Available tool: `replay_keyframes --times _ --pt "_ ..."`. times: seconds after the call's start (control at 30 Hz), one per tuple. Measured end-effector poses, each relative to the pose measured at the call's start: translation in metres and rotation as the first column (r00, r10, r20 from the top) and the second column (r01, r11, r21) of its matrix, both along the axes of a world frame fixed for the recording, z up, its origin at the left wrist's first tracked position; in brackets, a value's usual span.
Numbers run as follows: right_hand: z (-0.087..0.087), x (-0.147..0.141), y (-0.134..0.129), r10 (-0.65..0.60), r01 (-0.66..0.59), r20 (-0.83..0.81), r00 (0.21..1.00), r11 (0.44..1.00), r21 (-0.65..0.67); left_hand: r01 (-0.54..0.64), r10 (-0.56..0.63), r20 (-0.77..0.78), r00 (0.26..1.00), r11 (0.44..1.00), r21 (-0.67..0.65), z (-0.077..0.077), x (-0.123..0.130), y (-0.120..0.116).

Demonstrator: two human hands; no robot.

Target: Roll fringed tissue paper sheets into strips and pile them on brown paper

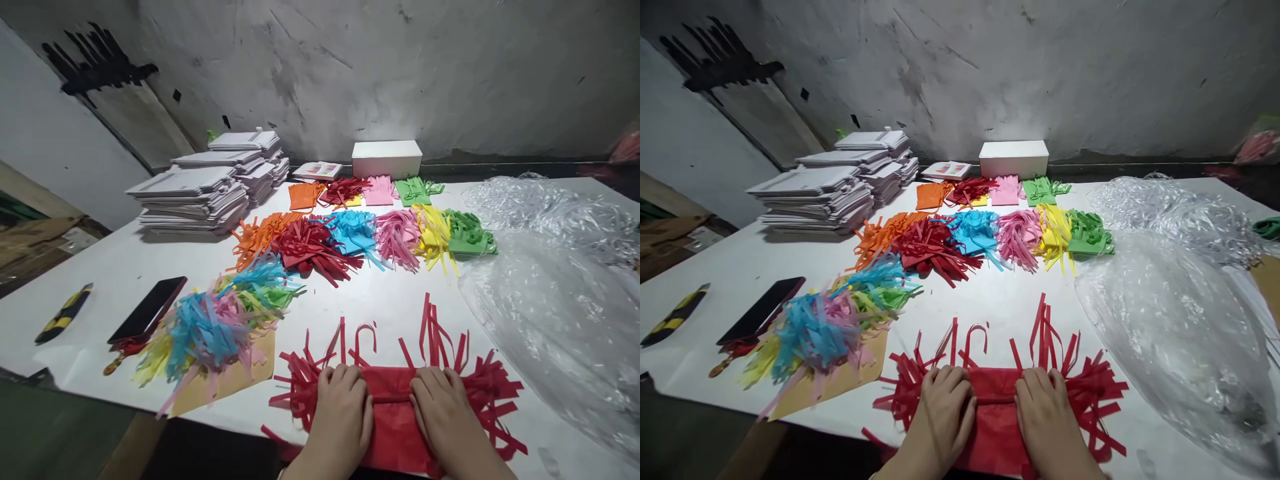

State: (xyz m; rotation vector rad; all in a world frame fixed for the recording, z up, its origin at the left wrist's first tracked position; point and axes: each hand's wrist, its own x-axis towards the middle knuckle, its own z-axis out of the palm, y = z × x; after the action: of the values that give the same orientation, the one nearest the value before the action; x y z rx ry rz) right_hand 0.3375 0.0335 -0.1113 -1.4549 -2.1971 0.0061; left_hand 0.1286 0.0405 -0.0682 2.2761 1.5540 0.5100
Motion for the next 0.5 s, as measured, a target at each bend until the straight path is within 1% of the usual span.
replay_keyframes --times 0.07,0.13,0.17,0.23,0.3,0.37,0.43,0.5 --pt "0.007 -0.003 0.006 0.003 0.004 0.105 0.994 0.998 -0.063 -0.034 0.033 -0.074 0.997 0.999 -0.012 0.002 0.005 0.002" --pt "0.014 -0.004 0.014 0.012 0.005 0.153 0.988 0.994 -0.11 -0.04 0.038 -0.117 0.992 0.999 -0.022 0.001 0.006 0.004" --pt "0.018 -0.004 0.017 0.019 0.002 0.158 0.987 0.992 -0.128 -0.035 0.033 -0.128 0.991 0.999 -0.008 -0.001 0.005 0.005" --pt "0.024 -0.004 0.023 0.038 -0.01 0.165 0.986 0.986 -0.166 0.009 0.002 -0.153 0.988 0.997 0.075 -0.008 0.002 0.007" --pt "0.029 -0.002 0.026 0.059 -0.029 0.149 0.987 0.98 -0.196 0.116 -0.078 -0.199 0.977 0.976 0.186 -0.016 0.0 0.007" --pt "0.031 0.001 0.026 0.069 -0.044 0.113 0.991 0.977 -0.21 0.253 -0.176 -0.277 0.945 0.928 0.272 -0.022 0.0 0.008" --pt "0.031 0.003 0.023 0.074 -0.058 0.07 0.995 0.977 -0.207 0.378 -0.261 -0.365 0.894 0.877 0.297 -0.024 0.004 0.011" --pt "0.029 0.002 0.019 0.09 -0.082 0.037 0.995 0.978 -0.191 0.464 -0.326 -0.435 0.84 0.845 0.264 -0.021 0.008 0.017"
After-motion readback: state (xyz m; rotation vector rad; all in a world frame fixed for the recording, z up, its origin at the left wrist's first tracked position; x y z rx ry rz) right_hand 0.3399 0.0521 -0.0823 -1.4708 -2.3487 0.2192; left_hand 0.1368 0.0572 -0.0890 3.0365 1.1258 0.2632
